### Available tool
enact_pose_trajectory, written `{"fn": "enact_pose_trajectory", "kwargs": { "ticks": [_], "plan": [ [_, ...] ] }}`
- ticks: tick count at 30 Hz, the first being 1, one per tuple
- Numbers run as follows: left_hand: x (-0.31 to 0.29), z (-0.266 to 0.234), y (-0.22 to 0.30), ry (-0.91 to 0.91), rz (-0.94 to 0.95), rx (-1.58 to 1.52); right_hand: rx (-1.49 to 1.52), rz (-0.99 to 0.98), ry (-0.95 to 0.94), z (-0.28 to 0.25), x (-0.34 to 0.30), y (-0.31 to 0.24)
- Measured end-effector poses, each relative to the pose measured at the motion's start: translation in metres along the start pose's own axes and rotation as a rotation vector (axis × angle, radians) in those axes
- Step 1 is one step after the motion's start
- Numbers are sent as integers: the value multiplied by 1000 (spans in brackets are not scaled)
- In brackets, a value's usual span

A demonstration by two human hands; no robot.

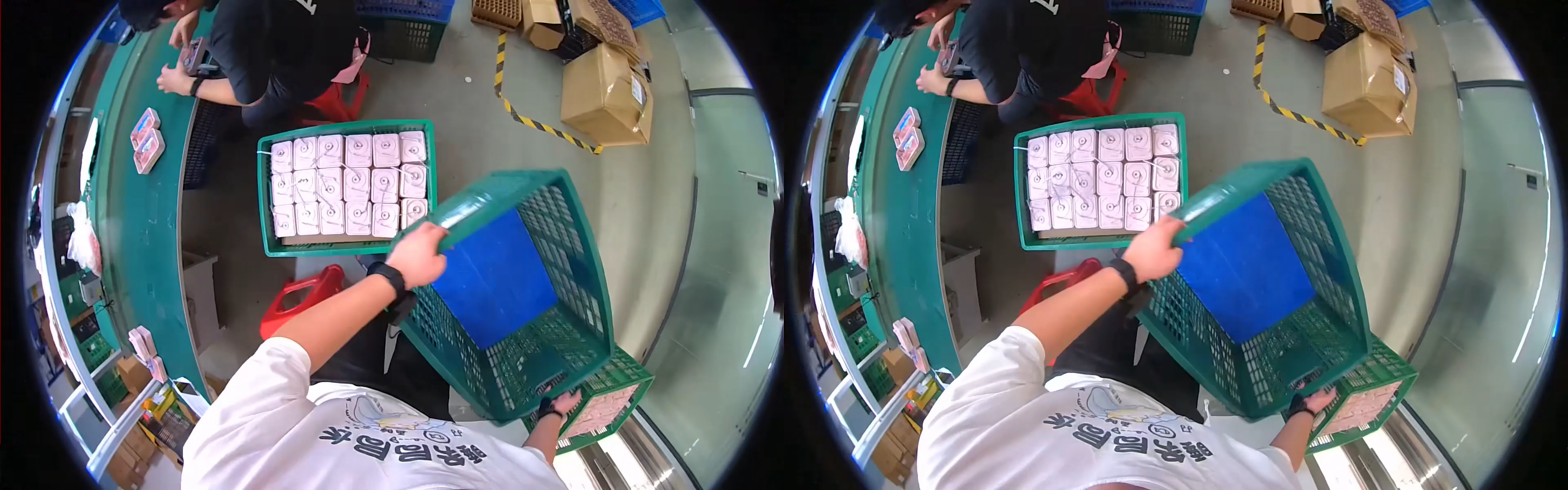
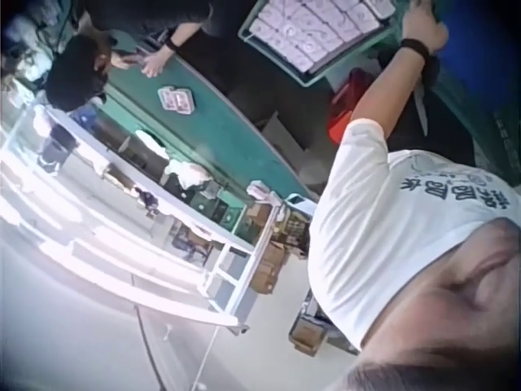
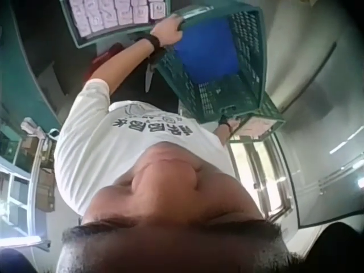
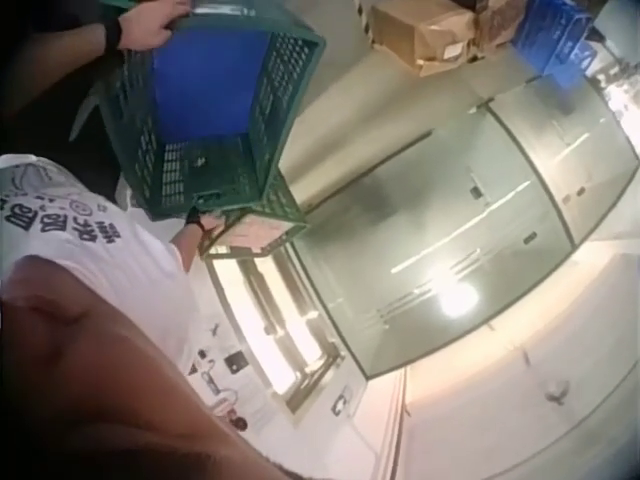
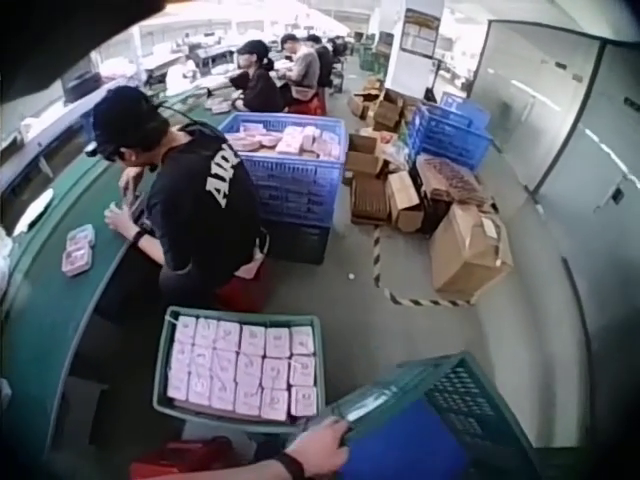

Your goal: Packaging electronic components into pink boxes and organizing them into a crate.

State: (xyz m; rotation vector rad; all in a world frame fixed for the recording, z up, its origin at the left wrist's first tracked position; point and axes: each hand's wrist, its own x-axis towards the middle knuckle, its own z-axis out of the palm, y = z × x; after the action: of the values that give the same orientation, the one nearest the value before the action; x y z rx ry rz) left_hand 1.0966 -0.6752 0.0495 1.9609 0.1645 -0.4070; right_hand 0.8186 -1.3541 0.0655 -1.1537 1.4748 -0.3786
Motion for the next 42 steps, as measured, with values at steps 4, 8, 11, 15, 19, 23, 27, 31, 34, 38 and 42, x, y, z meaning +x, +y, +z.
{"fn": "enact_pose_trajectory", "kwargs": {
  "ticks": [4, 8, 11, 15, 19, 23, 27, 31, 34, 38, 42],
  "plan": [
    [3, 96, 19, -162, 137, 105, 137, 45, 341, -52, -51, 68],
    [31, 220, 61, -174, 217, 312, 242, 6, 143, -150, 38, 124],
    [91, 283, 53, -205, 110, 454, 331, 117, 213, -157, 127, 172],
    [160, 335, -4, -79, 160, 580, 291, 108, 116, -108, 205, 213],
    [193, 377, -55, -265, 131, 648, 358, 168, 220, -89, 205, 267],
    [223, 427, -101, -287, 311, 728, 427, 215, 315, -101, 217, 337],
    [227, 436, -145, -159, 349, 671, 444, 362, 261, -83, 229, 421],
    [126, 391, -207, -316, 318, 497, 384, 313, 243, -51, 173, 476],
    [34, 353, -261, -295, 406, 373, -151, 157, 618, -140, 208, 482],
    [-73, 140, -431, 186, 20, 413, -530, -257, 333, -44, 105, 465],
    [-153, -70, -592, 739, -336, 573, -309, -214, -403, 139, -23, 438]
  ]
}}
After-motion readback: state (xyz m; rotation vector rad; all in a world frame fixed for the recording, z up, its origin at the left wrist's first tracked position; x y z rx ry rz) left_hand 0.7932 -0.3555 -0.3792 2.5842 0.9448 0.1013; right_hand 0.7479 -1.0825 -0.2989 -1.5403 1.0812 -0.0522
